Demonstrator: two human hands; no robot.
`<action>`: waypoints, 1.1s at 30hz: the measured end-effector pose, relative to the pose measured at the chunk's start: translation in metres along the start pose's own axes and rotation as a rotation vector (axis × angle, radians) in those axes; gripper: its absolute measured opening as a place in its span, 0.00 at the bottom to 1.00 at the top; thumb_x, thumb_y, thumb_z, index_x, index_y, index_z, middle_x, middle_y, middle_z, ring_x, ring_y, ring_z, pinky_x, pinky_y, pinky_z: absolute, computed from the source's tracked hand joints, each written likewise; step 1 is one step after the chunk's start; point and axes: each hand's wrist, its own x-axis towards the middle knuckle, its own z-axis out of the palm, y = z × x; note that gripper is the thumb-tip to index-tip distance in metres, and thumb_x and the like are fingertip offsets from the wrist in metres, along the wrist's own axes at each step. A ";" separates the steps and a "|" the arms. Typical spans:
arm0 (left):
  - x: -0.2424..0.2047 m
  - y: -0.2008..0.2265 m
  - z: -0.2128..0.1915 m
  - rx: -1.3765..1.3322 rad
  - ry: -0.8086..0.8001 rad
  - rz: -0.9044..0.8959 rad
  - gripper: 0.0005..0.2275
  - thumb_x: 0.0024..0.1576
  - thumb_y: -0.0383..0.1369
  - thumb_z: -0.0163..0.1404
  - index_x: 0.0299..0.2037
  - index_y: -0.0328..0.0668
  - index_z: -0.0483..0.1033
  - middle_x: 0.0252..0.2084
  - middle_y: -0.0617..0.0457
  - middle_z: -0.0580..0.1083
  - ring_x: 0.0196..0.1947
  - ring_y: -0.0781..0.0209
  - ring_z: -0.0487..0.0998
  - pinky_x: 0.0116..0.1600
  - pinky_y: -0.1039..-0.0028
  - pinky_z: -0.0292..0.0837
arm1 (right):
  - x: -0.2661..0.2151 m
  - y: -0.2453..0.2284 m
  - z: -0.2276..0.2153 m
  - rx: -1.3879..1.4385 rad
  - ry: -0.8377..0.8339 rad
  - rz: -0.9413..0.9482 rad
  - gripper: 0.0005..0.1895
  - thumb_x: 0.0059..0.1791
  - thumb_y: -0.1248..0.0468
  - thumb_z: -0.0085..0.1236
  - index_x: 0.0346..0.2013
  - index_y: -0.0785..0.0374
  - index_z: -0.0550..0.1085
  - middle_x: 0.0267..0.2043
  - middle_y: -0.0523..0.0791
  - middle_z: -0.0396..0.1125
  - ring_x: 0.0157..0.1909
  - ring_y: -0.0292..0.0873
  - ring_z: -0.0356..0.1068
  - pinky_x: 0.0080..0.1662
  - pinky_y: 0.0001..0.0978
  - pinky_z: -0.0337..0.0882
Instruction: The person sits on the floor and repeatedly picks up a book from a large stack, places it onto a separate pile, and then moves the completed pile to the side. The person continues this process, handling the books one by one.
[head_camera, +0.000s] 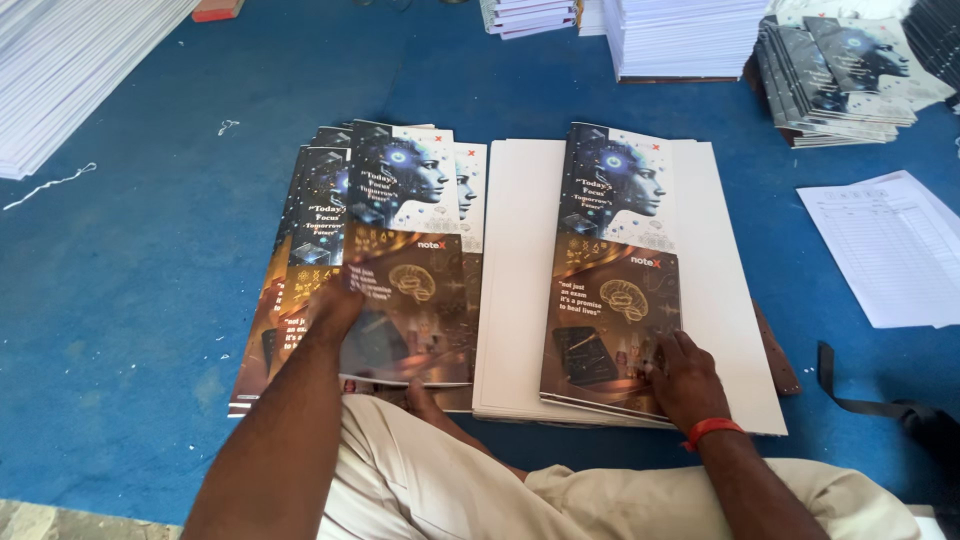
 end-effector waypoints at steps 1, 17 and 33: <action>-0.007 0.014 -0.008 0.001 0.025 -0.006 0.24 0.59 0.41 0.58 0.62 0.40 0.70 0.56 0.31 0.74 0.59 0.32 0.73 0.62 0.51 0.67 | 0.001 -0.003 -0.002 0.006 0.000 0.011 0.31 0.47 0.59 0.60 0.65 0.56 0.65 0.71 0.52 0.56 0.68 0.61 0.58 0.65 0.49 0.63; -0.104 0.147 -0.080 -0.227 0.135 0.275 0.21 0.63 0.31 0.50 0.67 0.57 0.66 0.48 0.44 0.80 0.45 0.48 0.84 0.55 0.57 0.78 | -0.004 -0.014 -0.016 0.178 0.118 0.027 0.30 0.46 0.63 0.58 0.64 0.57 0.67 0.69 0.52 0.60 0.64 0.62 0.62 0.64 0.49 0.66; -0.128 0.249 -0.070 -0.848 0.005 0.550 0.17 0.62 0.23 0.50 0.62 0.44 0.70 0.47 0.50 0.80 0.45 0.62 0.81 0.48 0.74 0.81 | 0.006 -0.008 -0.019 0.457 0.256 0.176 0.23 0.55 0.55 0.49 0.63 0.58 0.69 0.64 0.51 0.66 0.57 0.52 0.71 0.59 0.44 0.70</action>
